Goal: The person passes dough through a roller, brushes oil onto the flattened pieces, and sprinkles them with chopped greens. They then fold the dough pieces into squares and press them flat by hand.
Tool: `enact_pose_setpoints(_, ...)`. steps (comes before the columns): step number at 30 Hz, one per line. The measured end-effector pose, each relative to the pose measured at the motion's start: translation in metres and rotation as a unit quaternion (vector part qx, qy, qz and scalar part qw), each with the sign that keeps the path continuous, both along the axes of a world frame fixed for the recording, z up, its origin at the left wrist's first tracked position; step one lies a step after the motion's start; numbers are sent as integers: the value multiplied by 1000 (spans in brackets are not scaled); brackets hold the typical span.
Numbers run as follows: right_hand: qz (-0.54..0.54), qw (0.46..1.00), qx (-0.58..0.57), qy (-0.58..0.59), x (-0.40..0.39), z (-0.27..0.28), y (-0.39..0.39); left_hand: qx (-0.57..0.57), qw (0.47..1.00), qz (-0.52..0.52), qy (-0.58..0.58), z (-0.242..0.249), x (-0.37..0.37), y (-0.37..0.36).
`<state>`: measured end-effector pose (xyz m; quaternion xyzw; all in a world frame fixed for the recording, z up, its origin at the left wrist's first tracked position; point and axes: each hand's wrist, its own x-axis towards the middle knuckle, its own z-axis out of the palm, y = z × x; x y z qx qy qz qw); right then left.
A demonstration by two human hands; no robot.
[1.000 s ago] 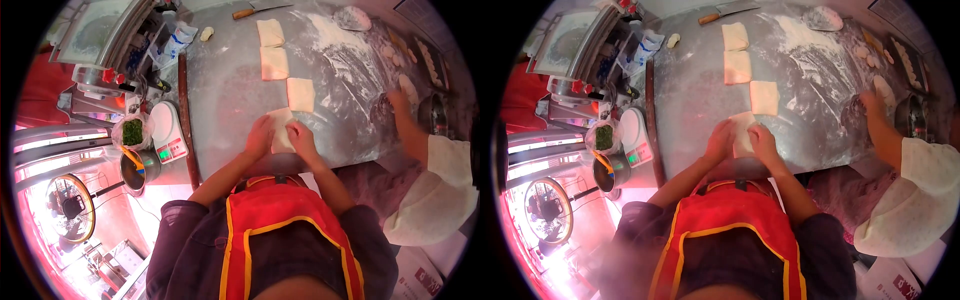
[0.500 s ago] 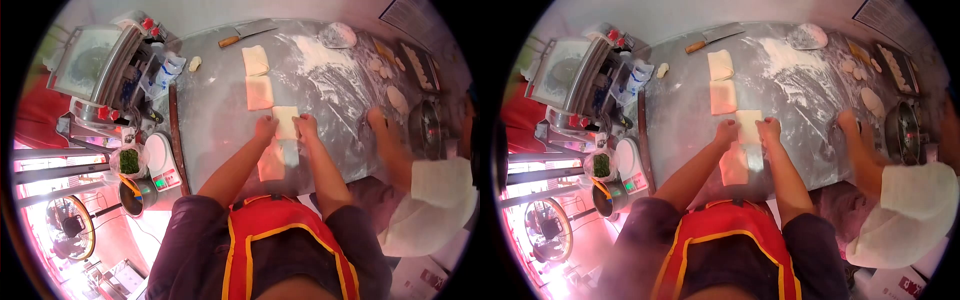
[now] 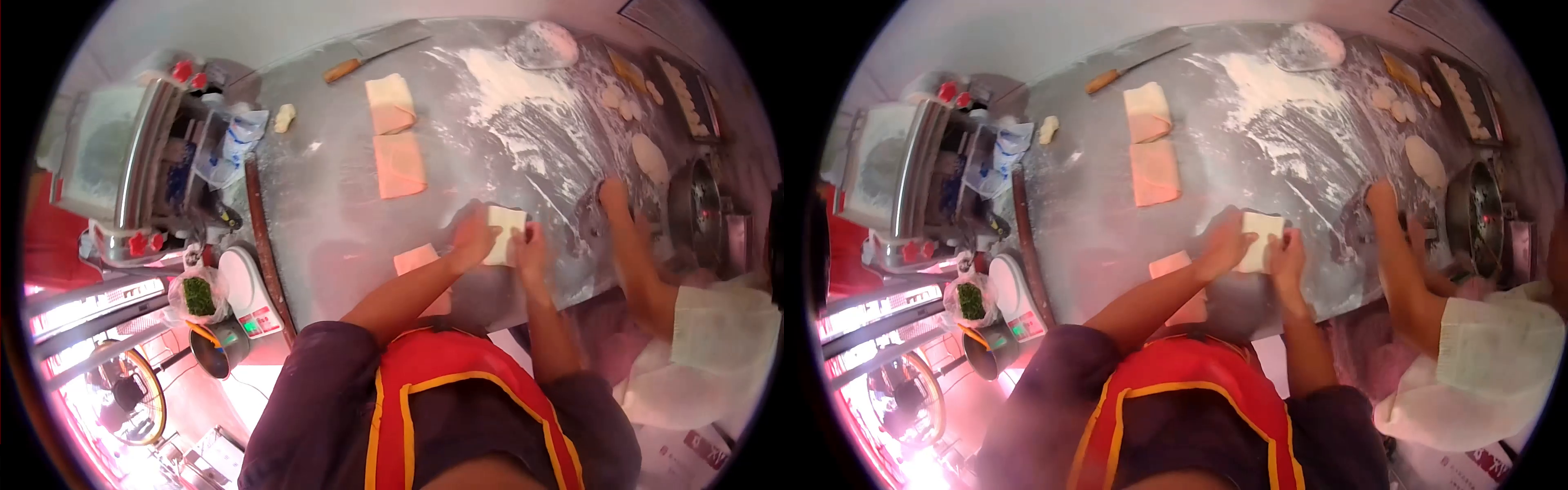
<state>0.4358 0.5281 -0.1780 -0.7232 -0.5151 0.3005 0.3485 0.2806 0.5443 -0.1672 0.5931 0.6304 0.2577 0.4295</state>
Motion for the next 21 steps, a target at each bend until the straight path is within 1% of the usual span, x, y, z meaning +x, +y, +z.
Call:
enact_pose_setpoints(1, 2, 1000, -5, -2, -3, -12, -6, -30, 999, 19, 0, 4, -2, -1)
enact_pose_setpoints(2, -8, 999, -8, 43, -15, -1, -2, -59, 997, 39, 4, 9, -5, 1)
enact_pose_setpoints(3, 10, 999, -4, 48, -21, -8, 4, -90, 994, 61, 11, 11, -11, 1)
enact_pose_setpoints(5, 37, 990, -71, 115, -36, -2, 21, 15, 996, 53, 76, 13, -28, 3)
enact_pose_setpoints(6, 56, 998, -16, 37, -42, 6, 32, 74, 990, 49, 109, 13, -34, 12)
enact_pose_setpoints(7, 74, 995, 42, -43, -47, 17, 42, 136, 980, 19, 142, 9, -37, 21)
enact_pose_setpoints(8, 91, 983, 98, -124, -51, 24, 51, 198, 965, -11, 174, 0, -39, 30)
enact_pose_setpoints(9, 155, 970, 123, -143, -56, 27, 56, 256, 944, -43, 201, -8, -40, 35)
enact_pose_setpoints(11, 278, 928, 169, -183, -60, 28, 66, 235, 924, -110, 281, -18, -34, 37)
enact_pose_setpoints(12, 340, 906, 134, -214, -56, 7, 63, 222, 911, -143, 317, -24, -30, 35)
enact_pose_setpoints(15, 301, 939, 85, -141, -60, -7, 54, 149, 951, -139, 234, -12, -27, 38)
enact_pose_setpoints(16, 288, 946, 52, -136, -64, 2, 58, 158, 944, -140, 253, -15, -27, 41)
enact_pose_setpoints(18, 280, 948, 58, -140, -64, 0, 62, 184, 927, -146, 291, -19, -29, 47)
enact_pose_setpoints(19, 273, 949, 65, -144, -64, 2, 65, 174, 929, -147, 293, -18, -28, 49)
enact_pose_setpoints(21, 271, 945, 30, -179, -67, 1, 68, 158, 930, -146, 297, -13, -26, 53)
